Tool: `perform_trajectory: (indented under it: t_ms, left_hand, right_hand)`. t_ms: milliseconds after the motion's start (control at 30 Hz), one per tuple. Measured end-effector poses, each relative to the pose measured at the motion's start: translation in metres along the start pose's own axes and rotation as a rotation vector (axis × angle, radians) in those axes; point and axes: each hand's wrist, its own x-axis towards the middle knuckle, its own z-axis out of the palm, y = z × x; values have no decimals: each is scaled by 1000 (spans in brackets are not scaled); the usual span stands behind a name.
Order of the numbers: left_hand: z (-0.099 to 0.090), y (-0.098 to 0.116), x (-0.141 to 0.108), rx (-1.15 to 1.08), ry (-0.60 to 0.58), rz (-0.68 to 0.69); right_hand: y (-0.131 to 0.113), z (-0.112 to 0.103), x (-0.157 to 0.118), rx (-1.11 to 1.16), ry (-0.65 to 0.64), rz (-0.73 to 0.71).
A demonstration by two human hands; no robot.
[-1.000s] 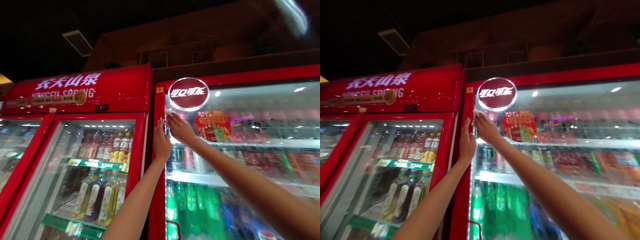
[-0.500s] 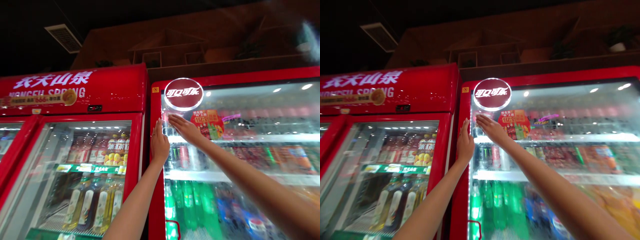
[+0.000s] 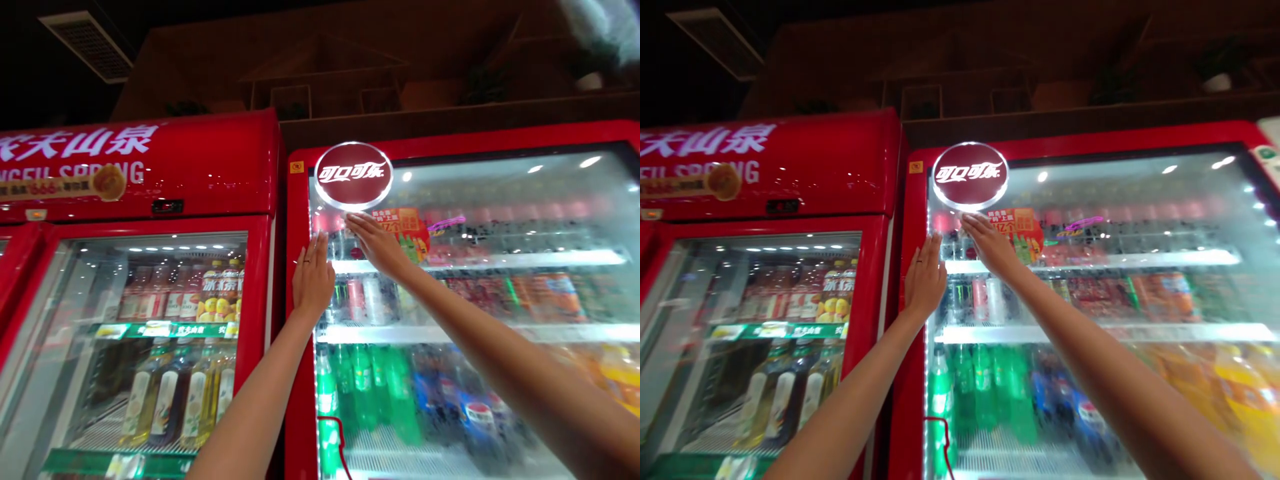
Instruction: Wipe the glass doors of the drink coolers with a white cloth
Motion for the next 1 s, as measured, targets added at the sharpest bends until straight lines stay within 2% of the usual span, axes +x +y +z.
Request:
perform_trajectory:
  t_ms: [133,267,367,467,567,700,833,900,1000]
  left_hand:
    - [-3,3,1,104,-56,-2]
    - [-4,5,0,166,-86,5]
    - [-4,6,0,192,-109,21]
    - [-4,7,0,198,-112,21]
    - [-4,7,-1,189,-112,18]
    - [-4,6,-2,146,-100,18]
    - [-1,6,-3,99,-88,11]
    - [0,6,-3,81,-93,5]
    - [-1,5,-2,59,-106,-9]
  right_hand:
    - [-7,4,6,42,-29,-25]
    - [-6,-5,-11,48,-101,-88]
    - [9,-17,-17,3,-38,-9]
    - [14,-18,-9,-31,40,93]
    - [7,-15,-8,-13,6,85]
    - [7,-24,-25,19,-78,37]
    - [30,-38,-31,2,-16,137]
    - [39,-39,-23,-3,11,185]
    - [39,-35,-16,-7,13,197]
